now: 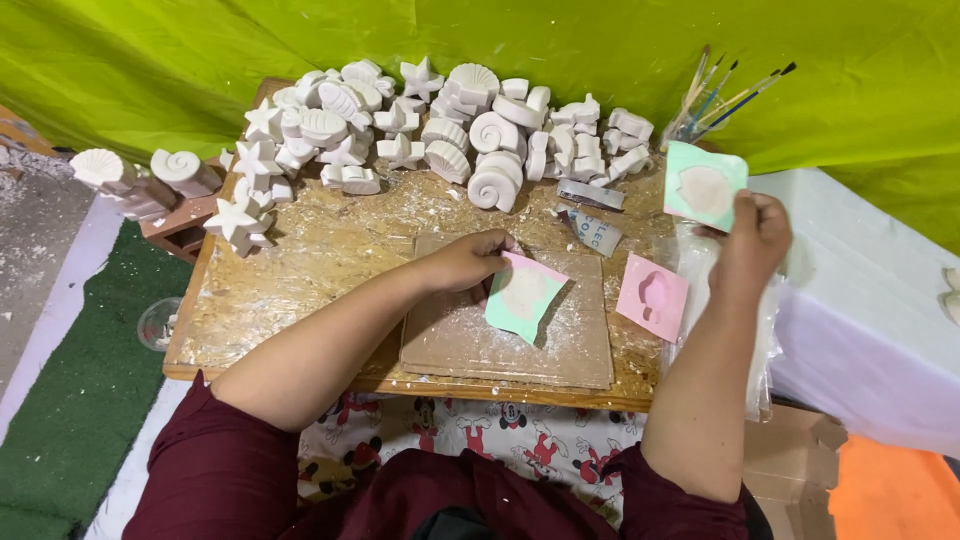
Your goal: Inspecting and cleaning small molded plaster or clay items to remove imperfections using a small scraping tool.
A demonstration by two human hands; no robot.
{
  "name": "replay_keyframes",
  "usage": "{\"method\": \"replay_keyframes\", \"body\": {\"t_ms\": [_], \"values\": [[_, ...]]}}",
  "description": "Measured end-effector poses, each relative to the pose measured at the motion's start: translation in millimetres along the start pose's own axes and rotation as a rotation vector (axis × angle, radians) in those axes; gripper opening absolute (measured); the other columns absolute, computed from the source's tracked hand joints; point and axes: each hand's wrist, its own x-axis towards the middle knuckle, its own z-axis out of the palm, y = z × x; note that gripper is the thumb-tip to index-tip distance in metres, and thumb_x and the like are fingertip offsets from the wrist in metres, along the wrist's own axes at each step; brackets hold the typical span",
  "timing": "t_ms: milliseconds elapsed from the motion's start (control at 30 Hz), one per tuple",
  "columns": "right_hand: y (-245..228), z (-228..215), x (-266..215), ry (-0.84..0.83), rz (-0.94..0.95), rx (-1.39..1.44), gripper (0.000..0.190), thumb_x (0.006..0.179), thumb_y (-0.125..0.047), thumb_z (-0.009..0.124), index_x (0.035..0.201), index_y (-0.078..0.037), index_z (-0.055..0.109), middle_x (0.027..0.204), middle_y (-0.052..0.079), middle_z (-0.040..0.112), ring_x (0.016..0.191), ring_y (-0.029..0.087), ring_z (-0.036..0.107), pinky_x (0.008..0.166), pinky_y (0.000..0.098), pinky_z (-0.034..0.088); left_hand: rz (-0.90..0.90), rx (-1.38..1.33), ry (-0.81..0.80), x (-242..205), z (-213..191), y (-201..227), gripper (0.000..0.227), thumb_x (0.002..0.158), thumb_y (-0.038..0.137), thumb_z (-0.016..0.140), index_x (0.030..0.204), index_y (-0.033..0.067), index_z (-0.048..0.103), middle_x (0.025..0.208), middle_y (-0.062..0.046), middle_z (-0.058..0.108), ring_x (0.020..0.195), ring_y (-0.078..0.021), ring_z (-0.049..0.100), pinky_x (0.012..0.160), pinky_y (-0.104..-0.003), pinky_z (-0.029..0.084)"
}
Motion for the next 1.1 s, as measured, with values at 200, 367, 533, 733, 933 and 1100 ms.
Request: {"method": "replay_keyframes", "body": {"t_ms": [200,367,533,733,933,1100], "values": [[-77.1,-21.6,-97.8,-0.04,0.164,-0.237,0.012,0.096,-0.028,0.07,0.104,-0.019,0.071,0.109,-0.006,0.072,0.106,0.009,0.065,0.095,0.0256,0.05,-0.203,0.117,-0.027,-12.9,4.2,37.1,0.016,0.102,0.01,0.047,0.117,0.0106,0.054,0.095,-0.013,0.062,0.058,-0.0243,0.067,0.046,-0.031,0.056],[-70.5,-33.5,-167.5,-0.308,0.218,-0.156,0.011,0.105,-0.014,0.065,0.1,-0.004,0.065,0.098,0.012,0.066,0.088,0.019,0.065,0.072,0.0315,0.054,-0.002,-0.047,0.03,-8.5,4.6,8.2,0.026,0.095,0.003,0.044,0.118,-0.0029,0.056,0.097,-0.02,0.058,0.053,-0.0331,0.069,0.038,-0.034,0.06],[-57.2,-42.3,-184.9,-0.472,0.221,-0.234,0.014,0.104,-0.009,0.064,0.1,0.004,0.068,0.092,0.019,0.064,0.097,0.026,0.06,0.086,0.0434,0.049,0.0,-0.042,0.028,-9.5,4.3,10.0,0.029,0.095,0.003,0.042,0.121,-0.0034,0.054,0.104,-0.022,0.057,0.055,-0.0329,0.07,0.039,-0.034,0.061],[-74.4,-30.1,-199.3,-0.389,0.22,-0.329,0.014,0.105,-0.012,0.065,0.102,0.001,0.069,0.094,0.015,0.068,0.097,0.018,0.06,0.09,0.037,0.048,0.002,-0.013,0.002,-9.7,3.4,9.4,0.028,0.095,0.002,0.043,0.121,-0.0031,0.054,0.105,-0.022,0.058,0.057,-0.0339,0.07,0.041,-0.037,0.062],[-66.2,-18.7,-207.9,-0.304,-0.133,-0.684,0.018,0.107,-0.01,0.066,0.102,0.004,0.075,0.093,0.022,0.07,0.091,0.036,0.07,0.08,0.0427,0.052,-0.03,-0.016,0.009,-6.1,3.1,6.3,0.028,0.096,0.003,0.045,0.122,-0.003,0.051,0.109,-0.021,0.054,0.064,-0.0332,0.07,0.045,-0.04,0.064],[-87.9,-11.6,-201.1,-0.229,-0.304,-0.903,0.014,0.109,-0.012,0.064,0.11,-0.005,0.076,0.099,0.009,0.064,0.093,0.026,0.062,0.083,0.0366,0.049,-0.072,-0.03,0.023,-7.0,-0.9,3.8,0.029,0.096,0.002,0.044,0.124,-0.0031,0.05,0.11,-0.02,0.052,0.066,-0.0356,0.07,0.046,-0.044,0.065]]}}
